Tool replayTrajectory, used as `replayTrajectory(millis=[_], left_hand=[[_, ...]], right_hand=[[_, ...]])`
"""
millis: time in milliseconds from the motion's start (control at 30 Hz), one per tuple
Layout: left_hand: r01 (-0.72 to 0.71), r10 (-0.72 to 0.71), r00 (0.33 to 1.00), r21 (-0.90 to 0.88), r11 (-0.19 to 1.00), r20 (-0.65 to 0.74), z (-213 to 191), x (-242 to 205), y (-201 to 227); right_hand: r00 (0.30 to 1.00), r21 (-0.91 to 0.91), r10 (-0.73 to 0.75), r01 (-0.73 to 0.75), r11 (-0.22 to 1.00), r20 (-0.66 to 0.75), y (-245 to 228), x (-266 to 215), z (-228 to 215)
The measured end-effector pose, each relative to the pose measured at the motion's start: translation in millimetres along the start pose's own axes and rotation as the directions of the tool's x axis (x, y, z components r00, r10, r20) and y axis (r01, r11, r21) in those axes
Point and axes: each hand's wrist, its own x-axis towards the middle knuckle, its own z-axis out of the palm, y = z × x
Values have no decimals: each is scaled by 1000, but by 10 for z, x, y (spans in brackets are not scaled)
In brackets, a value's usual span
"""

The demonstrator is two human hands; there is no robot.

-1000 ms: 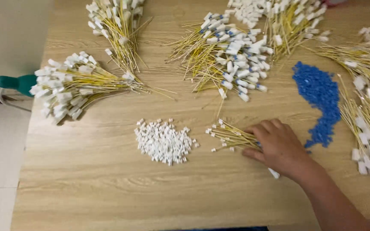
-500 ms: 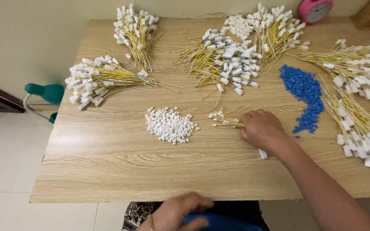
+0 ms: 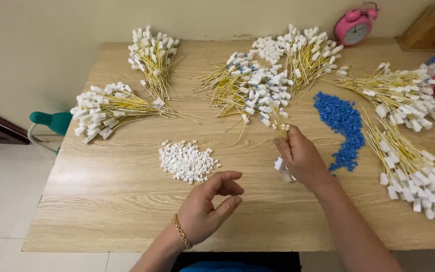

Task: Assembling white plastic connector heads onto thin yellow wires and organizing them into bundles.

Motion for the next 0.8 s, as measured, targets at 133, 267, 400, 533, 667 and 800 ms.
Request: replayTrajectory(millis=[133, 267, 400, 533, 667, 800], left_hand=[[51, -52, 998, 26, 998, 28, 75, 183, 112], [56, -59, 996, 44, 997, 70, 205, 220, 45], [97, -103, 992, 86, 992, 69, 283, 331, 142], [-138, 178, 977, 287, 948, -115, 313, 458, 169], [-360, 429, 870, 282, 889, -242, 220, 443, 182], [-263, 262, 904, 46, 964, -339, -114, 169, 91]], right_hand=[[989, 364, -73, 117, 924, -131, -49, -28, -11], [975, 481, -119, 196, 854, -185, 208, -87, 276], [980, 583, -90, 178, 793, -177, 408, -125, 458], [994, 426, 108, -106, 899, 21, -139, -191, 180], [925, 536, -345, 211, 818, 163, -894, -342, 166], [919, 557, -236, 22, 830, 315, -1396, -365, 424]])
